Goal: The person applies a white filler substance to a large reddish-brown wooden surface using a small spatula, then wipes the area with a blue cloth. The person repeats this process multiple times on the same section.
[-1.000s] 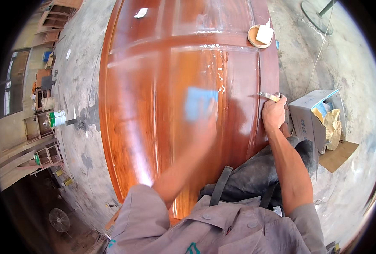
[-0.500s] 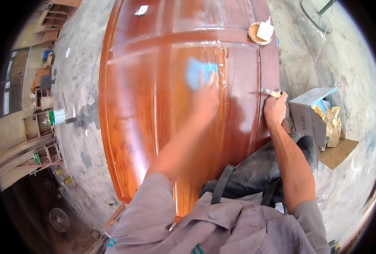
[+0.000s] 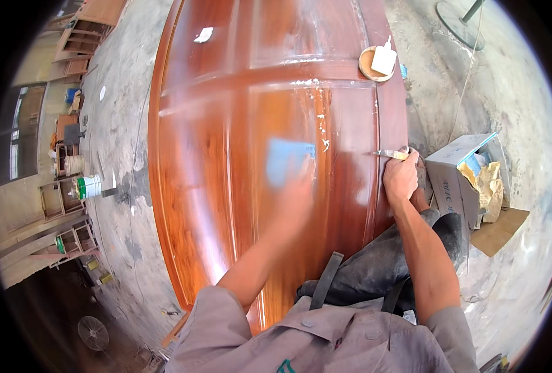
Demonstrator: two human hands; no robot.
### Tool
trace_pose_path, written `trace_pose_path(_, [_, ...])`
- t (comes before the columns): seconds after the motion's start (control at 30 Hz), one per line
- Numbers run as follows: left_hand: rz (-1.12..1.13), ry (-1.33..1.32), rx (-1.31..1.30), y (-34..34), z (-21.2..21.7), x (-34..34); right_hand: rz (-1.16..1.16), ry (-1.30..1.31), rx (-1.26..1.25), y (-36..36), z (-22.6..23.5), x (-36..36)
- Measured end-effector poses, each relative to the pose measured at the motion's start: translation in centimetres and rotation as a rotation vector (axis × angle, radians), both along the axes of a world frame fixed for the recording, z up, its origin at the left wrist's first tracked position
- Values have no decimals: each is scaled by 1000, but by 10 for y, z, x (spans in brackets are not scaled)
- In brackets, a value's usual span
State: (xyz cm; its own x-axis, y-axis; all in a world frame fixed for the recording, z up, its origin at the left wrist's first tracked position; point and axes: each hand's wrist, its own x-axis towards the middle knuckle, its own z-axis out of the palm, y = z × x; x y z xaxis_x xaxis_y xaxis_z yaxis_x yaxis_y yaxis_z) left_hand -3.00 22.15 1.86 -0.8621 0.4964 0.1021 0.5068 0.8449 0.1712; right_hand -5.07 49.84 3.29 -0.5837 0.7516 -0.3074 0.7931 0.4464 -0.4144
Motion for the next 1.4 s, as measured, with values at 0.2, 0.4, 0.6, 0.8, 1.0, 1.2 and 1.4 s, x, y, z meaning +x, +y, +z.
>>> trace_pose_path(0.2, [154, -169, 228, 25, 25, -102, 57, 73, 45, -6, -13, 11])
trace_pose_path(0.4, [84, -63, 126, 21, 9, -72, 8, -10, 11, 1, 2, 4])
trace_pose_path(0.6, [135, -130, 149, 32, 13, -123, 45, 20, 13, -1, -6, 13])
trace_pose_path(0.8, [116, -99, 158, 34, 9, -124, 28, 25, 15, -1, -5, 8])
trace_pose_path(1.0, [65, -82, 102, 34, -1, -128, 13, -11, -25, 5, 1, 7])
trace_pose_path(1.2, [189, -251, 125, 39, 23, -168, 49, 38, 11, -7, 0, 7])
trace_pose_path(1.4, [107, -110, 124, 28, 9, -130, 21, 6, -3, 2, -1, -1])
